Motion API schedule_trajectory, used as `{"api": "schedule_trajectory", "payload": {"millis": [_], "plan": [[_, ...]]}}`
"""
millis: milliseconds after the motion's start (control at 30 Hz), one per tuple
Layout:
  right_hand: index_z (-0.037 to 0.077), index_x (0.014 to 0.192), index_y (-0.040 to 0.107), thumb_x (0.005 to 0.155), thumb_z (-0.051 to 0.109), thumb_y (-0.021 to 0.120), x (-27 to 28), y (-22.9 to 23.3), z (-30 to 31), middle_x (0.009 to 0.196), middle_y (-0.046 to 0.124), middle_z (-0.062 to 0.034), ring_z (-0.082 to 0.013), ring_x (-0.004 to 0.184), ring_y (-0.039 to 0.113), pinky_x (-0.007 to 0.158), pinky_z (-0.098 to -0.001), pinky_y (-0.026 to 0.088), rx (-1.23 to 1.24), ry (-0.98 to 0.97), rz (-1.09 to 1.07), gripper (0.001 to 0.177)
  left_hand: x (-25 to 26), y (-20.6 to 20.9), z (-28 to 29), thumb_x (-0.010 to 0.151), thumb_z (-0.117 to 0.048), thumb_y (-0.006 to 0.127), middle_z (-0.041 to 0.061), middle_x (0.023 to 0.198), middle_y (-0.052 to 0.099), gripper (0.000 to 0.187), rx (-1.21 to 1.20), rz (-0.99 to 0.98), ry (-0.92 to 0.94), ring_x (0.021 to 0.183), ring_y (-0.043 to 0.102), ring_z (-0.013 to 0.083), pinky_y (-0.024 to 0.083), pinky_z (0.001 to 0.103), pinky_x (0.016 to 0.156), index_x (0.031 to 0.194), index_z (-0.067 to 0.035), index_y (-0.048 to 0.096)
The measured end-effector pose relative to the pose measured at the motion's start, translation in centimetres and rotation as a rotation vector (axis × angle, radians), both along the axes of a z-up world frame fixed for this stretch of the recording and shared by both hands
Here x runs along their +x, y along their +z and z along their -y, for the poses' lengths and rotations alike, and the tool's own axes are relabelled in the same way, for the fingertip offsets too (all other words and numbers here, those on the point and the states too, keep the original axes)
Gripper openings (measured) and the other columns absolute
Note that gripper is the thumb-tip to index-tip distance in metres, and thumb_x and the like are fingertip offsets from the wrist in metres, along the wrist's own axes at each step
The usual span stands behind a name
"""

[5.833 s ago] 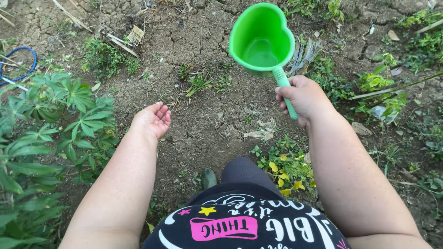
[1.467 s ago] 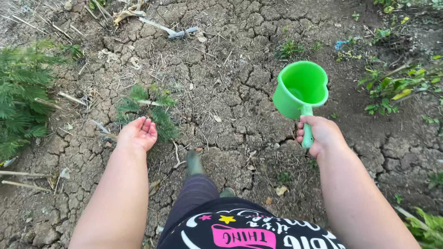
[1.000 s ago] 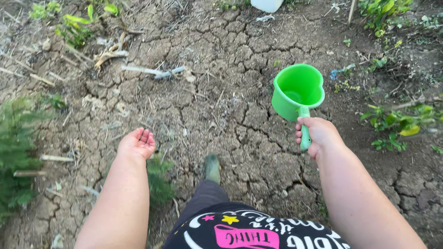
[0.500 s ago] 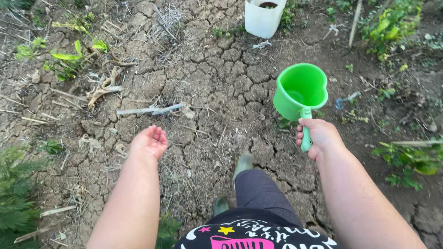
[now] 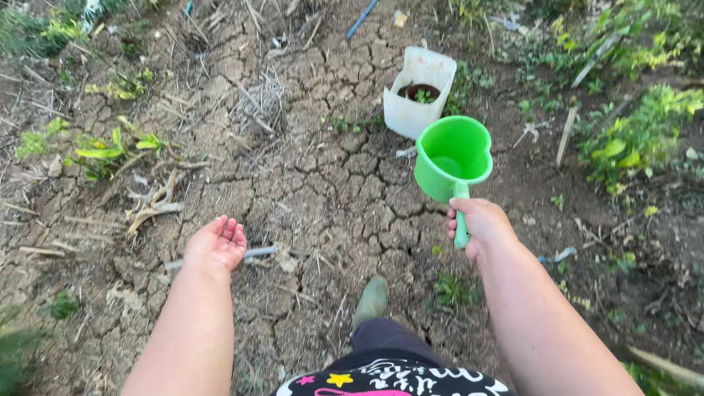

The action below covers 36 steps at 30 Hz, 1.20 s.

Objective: The person waters various plants in a garden using a green plastic scoop, refilling the scoop multiple times from a large metal barrel filled with water and from a smaller white container.

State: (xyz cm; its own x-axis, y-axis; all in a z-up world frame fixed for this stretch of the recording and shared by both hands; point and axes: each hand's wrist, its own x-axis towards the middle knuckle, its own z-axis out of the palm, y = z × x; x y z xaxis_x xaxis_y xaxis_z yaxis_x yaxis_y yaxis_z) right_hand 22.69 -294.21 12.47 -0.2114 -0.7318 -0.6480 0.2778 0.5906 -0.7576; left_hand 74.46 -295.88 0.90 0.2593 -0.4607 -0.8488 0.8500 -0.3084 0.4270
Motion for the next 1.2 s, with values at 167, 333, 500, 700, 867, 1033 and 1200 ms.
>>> {"api": "schedule_trajectory", "payload": {"millis": [167, 333, 500, 700, 867, 1033, 1200], "plan": [[0.005, 0.094, 0.056, 0.096, 0.012, 0.062, -2.5, 3.6, 8.7, 0.078, 0.057, -0.0045, -0.0157, 0.062, 0.052, 0.049, -0.0327, 0.046, 0.041, -0.017, -0.077, 0.010, -4.0, 4.3, 7.4, 0.102, -0.019, 0.059, 0.004, 0.105, 0.062, 0.019, -0.038, 0.002, -0.011, 0.094, 0.061, 0.0175, 0.054, 0.029, 0.080, 0.118, -0.009, 0.061], [0.005, 0.095, 0.057, 0.097, 0.013, 0.061, -3.3, 4.8, 14.8, 0.079, 0.057, -0.0049, -0.0164, 0.063, 0.053, 0.051, -0.0326, 0.047, 0.005, 0.017, -0.065, 0.010, -4.1, 4.4, 13.1, 0.104, -0.021, 0.056, 0.005, 0.104, 0.061, 0.020, 0.033, -0.012, 0.062, 0.093, 0.061, 0.0190, 0.053, 0.028, 0.079, 0.119, -0.009, 0.061], [0.004, 0.094, 0.057, 0.097, 0.015, 0.061, -4.7, 3.6, 21.1, 0.079, 0.057, -0.0051, -0.0168, 0.063, 0.052, 0.051, -0.0335, 0.046, 0.096, 0.011, -0.103, 0.012, -3.3, 2.7, 21.0, 0.103, -0.019, 0.060, 0.003, 0.103, 0.063, 0.018, 0.026, -0.044, 0.094, 0.089, 0.061, 0.0166, 0.054, 0.028, 0.078, 0.117, -0.008, 0.061], [0.004, 0.095, 0.056, 0.097, 0.016, 0.062, -4.3, 2.2, 32.5, 0.079, 0.056, -0.0051, -0.0170, 0.061, 0.051, 0.050, -0.0334, 0.046, 0.106, 0.000, -0.123, 0.014, -2.5, 0.0, 34.2, 0.101, -0.014, 0.062, 0.004, 0.100, 0.063, 0.015, -0.035, -0.049, 0.076, 0.089, 0.062, 0.0168, 0.055, 0.030, 0.078, 0.114, -0.006, 0.062], [0.003, 0.098, 0.059, 0.096, 0.013, 0.061, -2.0, 2.4, 45.7, 0.081, 0.059, -0.0061, -0.0166, 0.063, 0.054, 0.051, -0.0324, 0.048, 0.047, -0.046, -0.080, 0.011, -0.2, 0.6, 45.1, 0.101, -0.015, 0.060, 0.004, 0.098, 0.063, 0.014, -0.024, -0.092, 0.054, 0.087, 0.061, 0.0169, 0.054, 0.029, 0.077, 0.112, -0.007, 0.062], [0.001, 0.098, 0.061, 0.097, 0.012, 0.060, 0.0, 4.0, 55.4, 0.081, 0.059, -0.0062, -0.0153, 0.064, 0.054, 0.052, -0.0311, 0.048, -0.009, -0.103, -0.052, 0.011, 1.8, 4.2, 55.1, 0.101, -0.014, 0.060, 0.007, 0.099, 0.065, 0.019, -0.020, -0.003, 0.096, 0.088, 0.063, 0.0163, 0.056, 0.028, 0.078, 0.115, -0.002, 0.065], [0.002, 0.098, 0.058, 0.097, 0.012, 0.060, 1.0, 4.3, 62.3, 0.078, 0.057, -0.0058, -0.0162, 0.063, 0.053, 0.051, -0.0311, 0.045, -0.005, -0.141, -0.023, 0.010, 2.4, 5.9, 64.1, 0.102, -0.017, 0.062, 0.004, 0.100, 0.060, 0.016, -0.099, -0.059, -0.006, 0.089, 0.058, 0.0171, 0.053, 0.029, 0.077, 0.115, -0.009, 0.060]]}}
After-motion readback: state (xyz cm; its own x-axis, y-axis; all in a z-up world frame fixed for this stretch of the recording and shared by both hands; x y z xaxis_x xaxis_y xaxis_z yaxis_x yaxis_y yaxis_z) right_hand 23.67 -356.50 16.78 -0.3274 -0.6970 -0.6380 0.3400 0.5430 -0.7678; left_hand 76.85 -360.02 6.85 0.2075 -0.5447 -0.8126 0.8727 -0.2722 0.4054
